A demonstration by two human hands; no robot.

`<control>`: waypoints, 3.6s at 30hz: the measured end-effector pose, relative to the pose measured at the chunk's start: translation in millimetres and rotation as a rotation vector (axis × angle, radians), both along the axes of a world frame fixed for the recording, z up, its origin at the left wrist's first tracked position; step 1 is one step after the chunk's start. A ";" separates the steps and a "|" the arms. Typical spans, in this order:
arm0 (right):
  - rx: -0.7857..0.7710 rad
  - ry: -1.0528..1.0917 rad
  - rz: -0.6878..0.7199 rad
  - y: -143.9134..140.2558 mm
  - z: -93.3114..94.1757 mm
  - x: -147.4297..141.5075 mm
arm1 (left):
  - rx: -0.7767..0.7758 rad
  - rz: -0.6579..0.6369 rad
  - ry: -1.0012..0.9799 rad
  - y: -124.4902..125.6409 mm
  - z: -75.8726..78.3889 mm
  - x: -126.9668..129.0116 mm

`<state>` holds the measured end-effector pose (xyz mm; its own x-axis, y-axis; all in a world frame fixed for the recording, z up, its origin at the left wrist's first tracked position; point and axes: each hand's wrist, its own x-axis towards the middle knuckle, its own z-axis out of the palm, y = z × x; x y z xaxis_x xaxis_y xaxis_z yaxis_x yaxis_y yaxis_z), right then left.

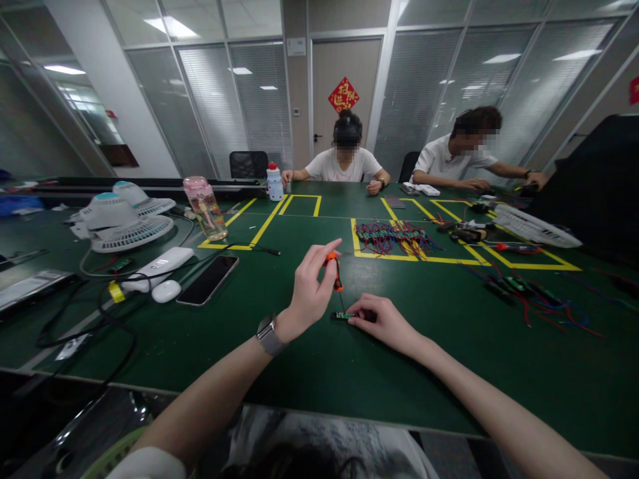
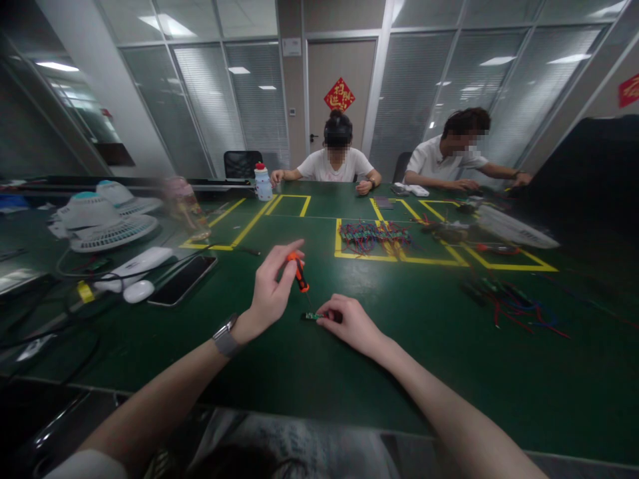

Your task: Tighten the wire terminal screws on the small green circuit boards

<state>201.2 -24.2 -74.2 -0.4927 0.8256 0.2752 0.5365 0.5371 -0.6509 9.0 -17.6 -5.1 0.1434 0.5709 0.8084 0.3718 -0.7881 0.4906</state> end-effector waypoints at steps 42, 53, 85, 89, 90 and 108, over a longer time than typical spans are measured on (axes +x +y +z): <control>0.009 -0.004 0.000 1.3 -2.4 0.8 | 0.075 0.080 -0.005 -2.1 -0.3 -0.4; 0.004 -0.011 -0.002 -0.2 0.5 0.1 | 0.017 0.074 0.009 0.0 0.0 -0.6; 0.009 -0.004 -0.001 0.8 -2.0 -1.3 | 0.020 0.048 0.015 -1.0 -3.0 -0.2; 0.007 0.001 -0.001 0.8 -2.1 -1.1 | -0.019 0.017 -0.010 -1.2 0.1 -1.0; 0.003 -0.001 -0.002 0.6 -1.7 -1.1 | -0.018 0.022 -0.017 -0.6 0.6 -1.2; 0.003 -0.012 0.002 -0.7 0.7 -0.1 | -0.013 0.019 0.045 -0.4 0.5 -1.4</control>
